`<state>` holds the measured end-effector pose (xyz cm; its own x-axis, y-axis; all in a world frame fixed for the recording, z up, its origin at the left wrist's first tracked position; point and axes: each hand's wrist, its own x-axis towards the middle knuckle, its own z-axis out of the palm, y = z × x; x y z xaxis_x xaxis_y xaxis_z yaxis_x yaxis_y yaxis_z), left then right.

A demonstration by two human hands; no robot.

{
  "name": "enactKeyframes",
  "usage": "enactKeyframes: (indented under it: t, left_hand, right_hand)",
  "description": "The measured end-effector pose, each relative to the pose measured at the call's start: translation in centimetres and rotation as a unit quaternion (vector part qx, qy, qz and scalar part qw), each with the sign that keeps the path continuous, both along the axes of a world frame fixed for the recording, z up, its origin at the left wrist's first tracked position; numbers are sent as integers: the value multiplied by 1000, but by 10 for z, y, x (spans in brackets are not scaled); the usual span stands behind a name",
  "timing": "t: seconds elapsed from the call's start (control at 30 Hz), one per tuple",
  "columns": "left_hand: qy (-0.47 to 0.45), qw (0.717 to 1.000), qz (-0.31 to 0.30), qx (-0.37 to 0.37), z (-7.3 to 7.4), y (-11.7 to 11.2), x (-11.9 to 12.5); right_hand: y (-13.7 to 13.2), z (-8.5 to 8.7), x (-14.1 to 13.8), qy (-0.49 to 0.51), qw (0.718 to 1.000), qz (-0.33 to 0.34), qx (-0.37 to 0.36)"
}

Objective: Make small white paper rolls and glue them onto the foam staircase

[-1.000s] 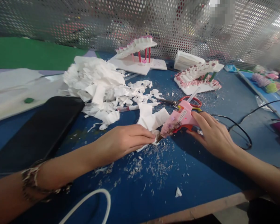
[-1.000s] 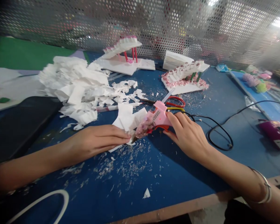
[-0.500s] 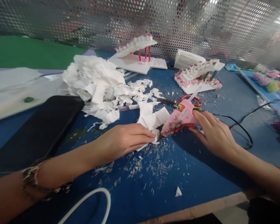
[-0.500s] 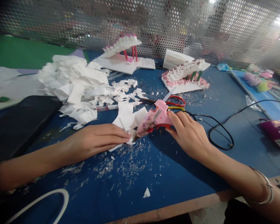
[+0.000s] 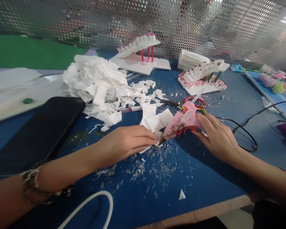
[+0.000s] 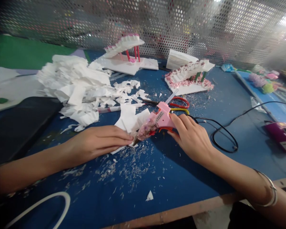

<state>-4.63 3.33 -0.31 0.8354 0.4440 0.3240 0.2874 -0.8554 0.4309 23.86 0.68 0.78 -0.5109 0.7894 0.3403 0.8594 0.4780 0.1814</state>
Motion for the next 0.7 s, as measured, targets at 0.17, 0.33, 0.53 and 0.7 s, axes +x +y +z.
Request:
enactKeyframes:
  t: [0.17,0.33,0.53,0.7]
  left_hand:
    - [19,1000,-6,18,4,0,1]
    - [28,999,-6,16,4,0,1]
    - [25,999,-9,23,4,1,2]
    - [25,1000,-8,3,3,2,0]
  right_hand:
    - [0,1,1,-10,1000,3,18]
    - [0,2,5,-18,1000,-7,10]
    - [1,3,9,-24,1000,-17,1]
    - [7,7,23,-8,999,-42,-3]
